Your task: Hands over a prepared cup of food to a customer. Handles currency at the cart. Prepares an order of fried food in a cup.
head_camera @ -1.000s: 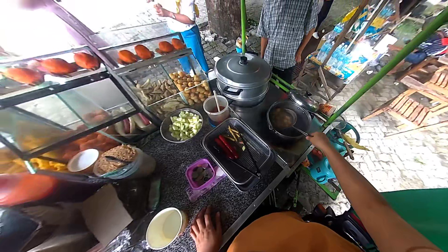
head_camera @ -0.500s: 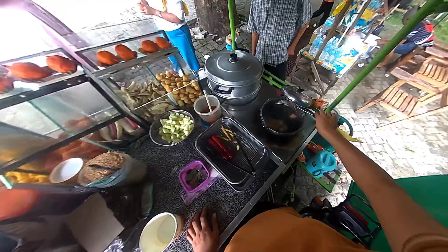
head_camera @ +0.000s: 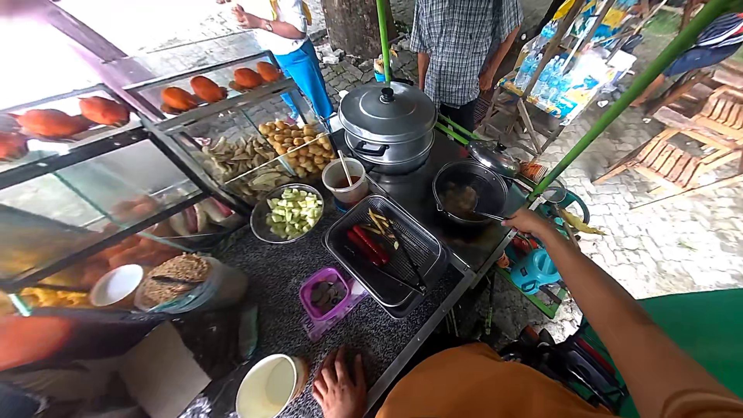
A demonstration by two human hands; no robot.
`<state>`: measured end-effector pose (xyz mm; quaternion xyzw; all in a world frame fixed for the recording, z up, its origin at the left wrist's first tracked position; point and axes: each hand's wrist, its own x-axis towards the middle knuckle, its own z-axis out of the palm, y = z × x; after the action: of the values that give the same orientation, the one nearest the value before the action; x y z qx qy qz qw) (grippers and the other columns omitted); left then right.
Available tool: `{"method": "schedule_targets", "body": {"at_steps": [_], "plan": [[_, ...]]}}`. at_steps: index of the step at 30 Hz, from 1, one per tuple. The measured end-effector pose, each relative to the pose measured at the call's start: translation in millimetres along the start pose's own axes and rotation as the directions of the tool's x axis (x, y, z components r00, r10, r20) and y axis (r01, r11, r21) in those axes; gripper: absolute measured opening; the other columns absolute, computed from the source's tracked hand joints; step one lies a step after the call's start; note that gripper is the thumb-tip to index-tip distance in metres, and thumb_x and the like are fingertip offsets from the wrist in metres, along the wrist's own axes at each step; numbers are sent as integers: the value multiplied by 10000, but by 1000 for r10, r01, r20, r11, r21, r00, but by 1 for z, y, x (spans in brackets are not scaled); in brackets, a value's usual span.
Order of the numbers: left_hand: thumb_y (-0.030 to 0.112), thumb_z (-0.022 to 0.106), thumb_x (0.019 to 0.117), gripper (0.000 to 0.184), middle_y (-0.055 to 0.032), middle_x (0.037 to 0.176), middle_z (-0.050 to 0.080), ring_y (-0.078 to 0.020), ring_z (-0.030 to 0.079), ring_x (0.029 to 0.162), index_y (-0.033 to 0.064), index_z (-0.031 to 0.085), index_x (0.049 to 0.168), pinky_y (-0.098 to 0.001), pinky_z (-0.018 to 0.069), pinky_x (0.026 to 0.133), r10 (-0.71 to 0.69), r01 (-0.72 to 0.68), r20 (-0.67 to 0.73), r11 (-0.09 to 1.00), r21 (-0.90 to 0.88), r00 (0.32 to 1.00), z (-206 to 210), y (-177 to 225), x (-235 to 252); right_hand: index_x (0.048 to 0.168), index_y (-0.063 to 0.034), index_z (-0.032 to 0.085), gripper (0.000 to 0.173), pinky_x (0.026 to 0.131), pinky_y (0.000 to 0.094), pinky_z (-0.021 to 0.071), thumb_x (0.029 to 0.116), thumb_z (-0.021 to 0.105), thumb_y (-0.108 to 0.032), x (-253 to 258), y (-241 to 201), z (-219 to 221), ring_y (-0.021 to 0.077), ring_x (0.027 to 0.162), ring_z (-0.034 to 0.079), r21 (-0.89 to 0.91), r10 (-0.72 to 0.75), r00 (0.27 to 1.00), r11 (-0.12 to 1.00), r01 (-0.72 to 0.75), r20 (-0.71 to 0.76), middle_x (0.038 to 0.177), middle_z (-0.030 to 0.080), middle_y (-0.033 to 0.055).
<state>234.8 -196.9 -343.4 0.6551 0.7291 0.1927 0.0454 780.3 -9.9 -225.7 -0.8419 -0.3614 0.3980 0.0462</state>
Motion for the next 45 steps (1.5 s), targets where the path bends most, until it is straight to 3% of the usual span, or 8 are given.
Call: {"method": "schedule_targets", "body": {"at_steps": [2, 8, 19, 25, 31, 35, 39, 45], "plan": [[474, 459, 1000, 572, -285, 1365, 584, -561, 491, 1298, 52, 644, 1338, -721, 328, 1048, -7, 7, 11, 1000, -6, 1000, 0, -1, 0, 1142, 8, 673, 412, 600, 273, 454, 1031, 631, -387, 4, 3, 10, 95, 633, 514, 89, 1, 999, 996, 3, -43, 847, 623, 70], [444, 460, 1005, 555, -305, 1323, 597, -573, 508, 1261, 22, 639, 1318, -740, 315, 1022, 48, -50, -47, 998, -34, 998, -9, 8, 3, 1182, 40, 696, 458, 1009, 614, 468, 1051, 584, -385, -7, 0, 23, 421, 1131, 652, -71, -102, 988, 993, 94, -117, 1192, 678, 280], [282, 638, 965, 506, -291, 1344, 599, -525, 570, 1205, 2, 596, 1384, -689, 413, 972, 338, -331, -1, 920, -211, 941, -33, 110, 113, 1130, 59, 705, 473, 960, 629, 484, 1050, 588, -393, 0, 14, 21, 430, 1052, 667, -22, -115, 982, 993, 113, -150, 1117, 691, 290], [228, 562, 1026, 490, -202, 1539, 466, -417, 466, 1383, 73, 517, 1489, -568, 376, 1116, 358, -307, 444, 934, -185, 821, -26, 145, 150, 1218, 28, 687, 461, 927, 552, 512, 1054, 586, -391, -6, 9, 18, 362, 1012, 677, -6, -85, 989, 996, 85, -117, 1143, 691, 257], [120, 512, 1017, 466, -180, 1573, 430, -400, 465, 1390, 70, 526, 1480, -508, 386, 1139, 340, -301, 586, 939, -168, 735, -15, 150, 152, 1219, 32, 685, 459, 950, 577, 495, 1053, 588, -384, -2, 11, 14, 394, 1062, 665, -20, -107, 990, 994, 106, -94, 1170, 683, 272], [89, 500, 1020, 416, -198, 1515, 497, -392, 503, 1361, 15, 568, 1424, -503, 390, 1140, 339, -290, 603, 940, -181, 722, -11, 150, 156, 1178, 40, 705, 452, 1017, 634, 457, 1053, 583, -377, -2, 9, 13, 439, 1158, 643, -47, -104, 983, 994, 98, -154, 1190, 683, 289], [53, 475, 1023, 370, -190, 1485, 535, -369, 534, 1350, -3, 608, 1364, -482, 409, 1144, 344, -274, 588, 939, -209, 732, -8, 148, 157, 1202, 41, 685, 468, 881, 545, 508, 1058, 578, -392, 3, 15, 14, 354, 955, 659, -18, -118, 988, 993, 117, -100, 1105, 683, 261], [6, 450, 1032, 338, -214, 1435, 572, -373, 569, 1317, -29, 635, 1312, -472, 446, 1119, 374, -273, 487, 924, -268, 789, -7, 147, 149, 1155, 57, 698, 474, 988, 612, 482, 1055, 579, -391, -2, 8, 20, 429, 1110, 659, -65, -115, 986, 992, 107, -119, 1172, 683, 286]]}}
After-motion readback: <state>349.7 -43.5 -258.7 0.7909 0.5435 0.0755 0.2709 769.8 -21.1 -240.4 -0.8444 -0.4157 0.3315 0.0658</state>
